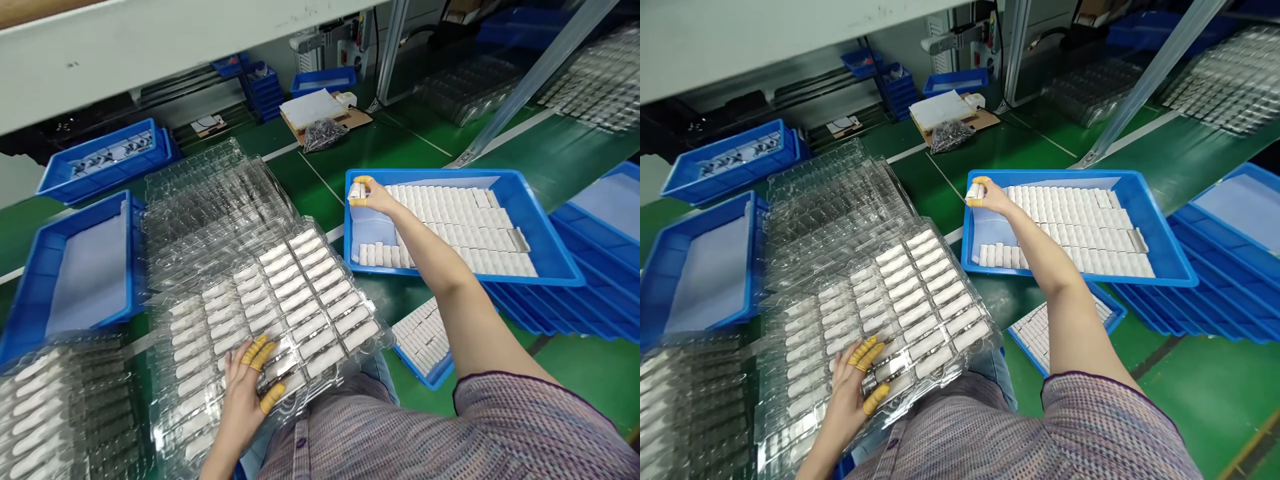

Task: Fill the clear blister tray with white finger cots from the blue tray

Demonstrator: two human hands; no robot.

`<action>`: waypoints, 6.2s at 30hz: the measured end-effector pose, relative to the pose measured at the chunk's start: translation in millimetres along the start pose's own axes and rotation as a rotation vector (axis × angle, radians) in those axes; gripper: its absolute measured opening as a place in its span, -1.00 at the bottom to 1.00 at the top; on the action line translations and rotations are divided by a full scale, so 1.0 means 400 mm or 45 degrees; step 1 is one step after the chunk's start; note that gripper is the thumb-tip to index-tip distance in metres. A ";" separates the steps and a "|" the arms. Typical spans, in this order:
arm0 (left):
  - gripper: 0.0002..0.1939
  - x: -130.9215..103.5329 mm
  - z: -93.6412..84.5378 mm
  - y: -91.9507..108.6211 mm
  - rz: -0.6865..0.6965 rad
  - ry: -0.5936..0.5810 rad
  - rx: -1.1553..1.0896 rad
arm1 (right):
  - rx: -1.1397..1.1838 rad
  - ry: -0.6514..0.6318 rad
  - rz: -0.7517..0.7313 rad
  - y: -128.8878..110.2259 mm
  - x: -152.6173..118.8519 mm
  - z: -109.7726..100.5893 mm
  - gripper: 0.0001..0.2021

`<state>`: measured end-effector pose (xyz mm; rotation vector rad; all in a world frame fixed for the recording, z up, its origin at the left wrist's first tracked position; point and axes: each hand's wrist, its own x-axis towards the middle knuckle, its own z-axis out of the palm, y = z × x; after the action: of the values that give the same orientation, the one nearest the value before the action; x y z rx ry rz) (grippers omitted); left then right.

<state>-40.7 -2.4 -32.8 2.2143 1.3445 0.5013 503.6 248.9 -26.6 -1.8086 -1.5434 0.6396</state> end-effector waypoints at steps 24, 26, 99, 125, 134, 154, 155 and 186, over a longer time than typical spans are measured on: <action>-0.51 0.173 -0.141 0.114 -0.091 0.332 -1.251 | 0.265 -0.962 -1.065 -0.619 -0.491 0.312 0.09; -0.57 0.167 -0.161 0.090 0.047 0.417 -0.977 | 0.295 -0.923 -1.046 -0.626 -0.495 0.317 -0.01; -0.33 0.145 -0.128 0.067 -0.587 0.089 -2.010 | 0.289 -0.587 -0.700 -0.707 -0.489 0.452 -0.50; -0.49 0.094 -0.082 0.086 -0.638 0.783 -1.819 | 1.161 -0.744 0.242 -0.642 -0.672 0.506 -0.50; -0.42 0.102 -0.091 0.096 -0.647 0.823 -1.932 | 0.306 -0.192 -0.615 -0.634 -0.698 0.484 -0.89; -0.34 0.103 -0.119 0.075 -0.585 0.519 -1.974 | 1.710 -1.228 0.819 -0.638 -0.695 0.477 -0.55; -0.34 0.104 -0.118 0.075 -0.585 0.529 -1.962 | 1.691 -1.189 0.775 -0.638 -0.693 0.476 -0.54; -0.40 0.091 -0.083 0.085 -0.510 0.433 -1.876 | 1.008 -0.846 -0.001 -0.564 -0.718 0.438 -0.58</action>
<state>-18.6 24.4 15.9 0.6616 0.9290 1.2105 175.0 14.9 11.9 -1.0241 -1.3560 1.6890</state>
